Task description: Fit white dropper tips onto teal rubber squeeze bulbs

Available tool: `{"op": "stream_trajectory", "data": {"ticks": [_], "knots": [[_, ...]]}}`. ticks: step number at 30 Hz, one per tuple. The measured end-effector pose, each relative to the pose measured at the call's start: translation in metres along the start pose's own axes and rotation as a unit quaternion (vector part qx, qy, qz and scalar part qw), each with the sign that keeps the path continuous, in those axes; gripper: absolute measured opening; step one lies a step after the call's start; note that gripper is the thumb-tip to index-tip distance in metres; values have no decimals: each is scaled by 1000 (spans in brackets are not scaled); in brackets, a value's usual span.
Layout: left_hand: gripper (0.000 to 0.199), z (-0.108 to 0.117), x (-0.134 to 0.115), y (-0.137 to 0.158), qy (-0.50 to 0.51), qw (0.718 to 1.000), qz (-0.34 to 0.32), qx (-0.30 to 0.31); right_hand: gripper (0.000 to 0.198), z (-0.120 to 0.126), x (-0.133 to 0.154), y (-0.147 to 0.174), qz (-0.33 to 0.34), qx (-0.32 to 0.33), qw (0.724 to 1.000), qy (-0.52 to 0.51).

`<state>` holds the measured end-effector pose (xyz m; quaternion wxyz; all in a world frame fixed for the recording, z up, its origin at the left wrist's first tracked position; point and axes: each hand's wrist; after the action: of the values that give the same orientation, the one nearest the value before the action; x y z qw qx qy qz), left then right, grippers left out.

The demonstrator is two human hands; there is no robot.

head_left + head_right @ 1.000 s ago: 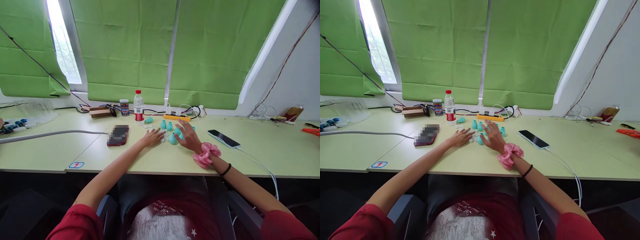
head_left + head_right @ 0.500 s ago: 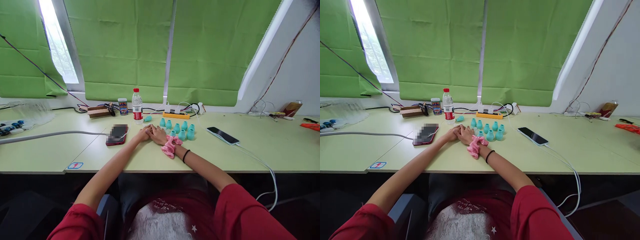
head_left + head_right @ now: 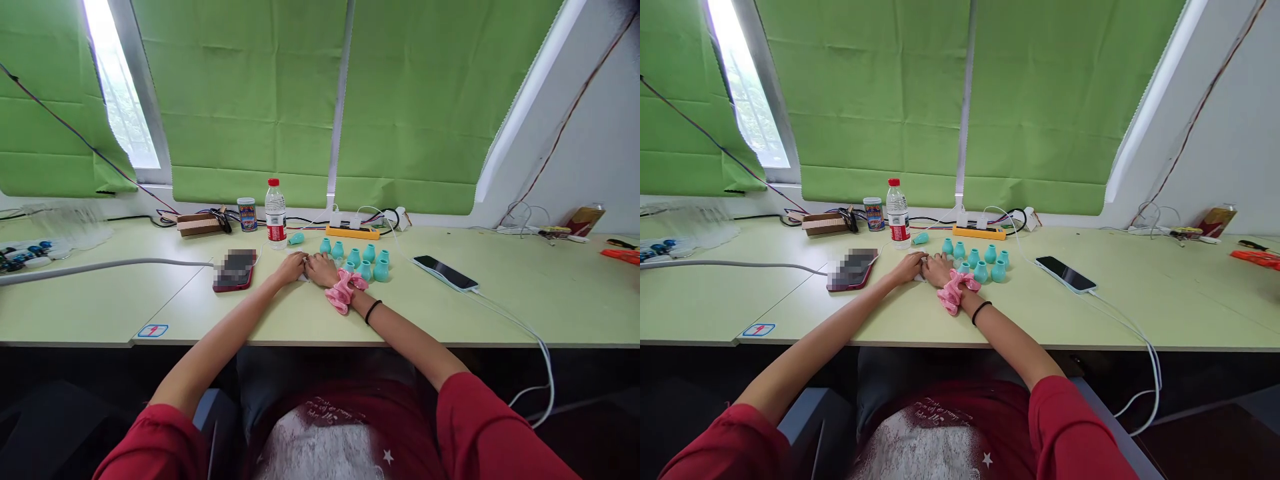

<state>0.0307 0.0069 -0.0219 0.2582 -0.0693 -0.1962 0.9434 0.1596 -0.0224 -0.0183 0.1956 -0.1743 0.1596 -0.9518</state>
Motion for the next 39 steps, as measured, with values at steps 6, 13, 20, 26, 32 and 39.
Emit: {"op": "stream_trajectory", "data": {"ticks": [6, 13, 20, 26, 32, 39], "knots": [[32, 0, -5, 0, -34, 999, 13, -12, 34, 2, 4, 2, -20, 10, 1000, 0], [24, -1, -7, 1, -49, 998, 30, -1, 36, 3, 7, 5, -49, -6, 999, -13], [24, -1, -9, -1, -46, 998, 40, 9, 25, -1, 5, -1, -25, -70, 997, -21], [29, 6, -6, -1, -58, 997, 44, 8, 25, 2, -2, -4, 36, -36, 996, -70], [31, 21, 1, 1, -54, 997, 36, -35, 25, 18, -9, -6, 83, 22, 993, -81], [25, 38, -3, 2, 7, 1000, 9, 18, 29, 26, -11, -6, 79, 65, 992, -72]]}}
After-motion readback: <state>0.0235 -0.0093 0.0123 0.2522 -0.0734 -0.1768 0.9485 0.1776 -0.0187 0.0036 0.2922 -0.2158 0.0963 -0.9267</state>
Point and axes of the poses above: each hand's wrist, its own y-axis away from the middle knuckle, its own z-axis out of the back of the hand, x = y × z, and after that the axes turned 9 degrees about -y, right-handed
